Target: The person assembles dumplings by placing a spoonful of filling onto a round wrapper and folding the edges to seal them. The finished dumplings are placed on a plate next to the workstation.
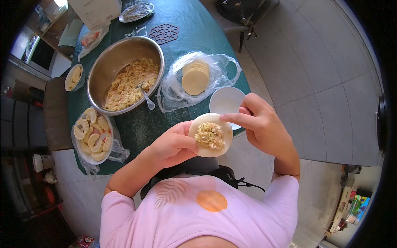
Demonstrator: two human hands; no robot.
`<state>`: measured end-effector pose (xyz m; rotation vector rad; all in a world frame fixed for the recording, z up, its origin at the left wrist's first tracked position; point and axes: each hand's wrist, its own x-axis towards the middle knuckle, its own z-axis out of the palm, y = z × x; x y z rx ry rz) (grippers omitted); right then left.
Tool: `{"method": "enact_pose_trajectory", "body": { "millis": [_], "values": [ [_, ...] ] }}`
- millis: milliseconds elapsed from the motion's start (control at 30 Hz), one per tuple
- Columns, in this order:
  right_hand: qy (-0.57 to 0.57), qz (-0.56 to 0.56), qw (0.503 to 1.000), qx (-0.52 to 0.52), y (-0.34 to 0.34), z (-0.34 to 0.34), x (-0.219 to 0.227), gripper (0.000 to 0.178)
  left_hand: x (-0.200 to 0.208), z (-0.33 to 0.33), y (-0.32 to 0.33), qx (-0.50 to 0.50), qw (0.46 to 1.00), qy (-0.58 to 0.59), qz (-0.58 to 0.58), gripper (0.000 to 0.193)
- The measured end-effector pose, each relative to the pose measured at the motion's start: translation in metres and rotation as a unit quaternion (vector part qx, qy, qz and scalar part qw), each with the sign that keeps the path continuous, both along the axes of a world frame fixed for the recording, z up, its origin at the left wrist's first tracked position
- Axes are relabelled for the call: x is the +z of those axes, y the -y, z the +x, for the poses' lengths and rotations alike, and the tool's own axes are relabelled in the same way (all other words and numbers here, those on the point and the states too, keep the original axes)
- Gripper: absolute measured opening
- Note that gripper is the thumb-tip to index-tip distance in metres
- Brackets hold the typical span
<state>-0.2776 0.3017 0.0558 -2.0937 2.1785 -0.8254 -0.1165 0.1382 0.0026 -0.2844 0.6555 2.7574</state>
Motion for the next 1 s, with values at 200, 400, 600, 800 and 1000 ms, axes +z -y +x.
{"method": "enact_pose_trajectory", "body": {
  "millis": [200, 400, 600, 800, 1000],
  "values": [
    [0.051, 0.011, 0.999, -0.009, 0.001, 0.001, -0.012, 0.043, 0.001, -0.001, 0.003, 0.039, 0.999, -0.016, -0.005, 0.060],
    [0.011, 0.113, 0.984, -0.137, -0.001, -0.018, -0.051, 0.040, -0.019, 0.007, 0.016, 0.093, 0.996, -0.005, -0.011, 0.064],
    [-0.102, 0.247, 0.953, -0.142, 0.006, -0.033, -0.099, 0.037, -0.013, 0.003, 0.017, 0.087, 0.996, -0.010, -0.005, 0.061],
    [0.187, 0.031, 0.981, -0.034, 0.000, -0.013, -0.021, 0.049, -0.011, 0.005, 0.022, 0.051, 0.999, -0.015, -0.004, 0.068],
    [0.166, -0.033, 0.986, 0.004, 0.005, 0.003, -0.021, 0.058, -0.005, 0.003, 0.017, 0.075, 0.997, -0.016, 0.001, 0.070]
  ]
}}
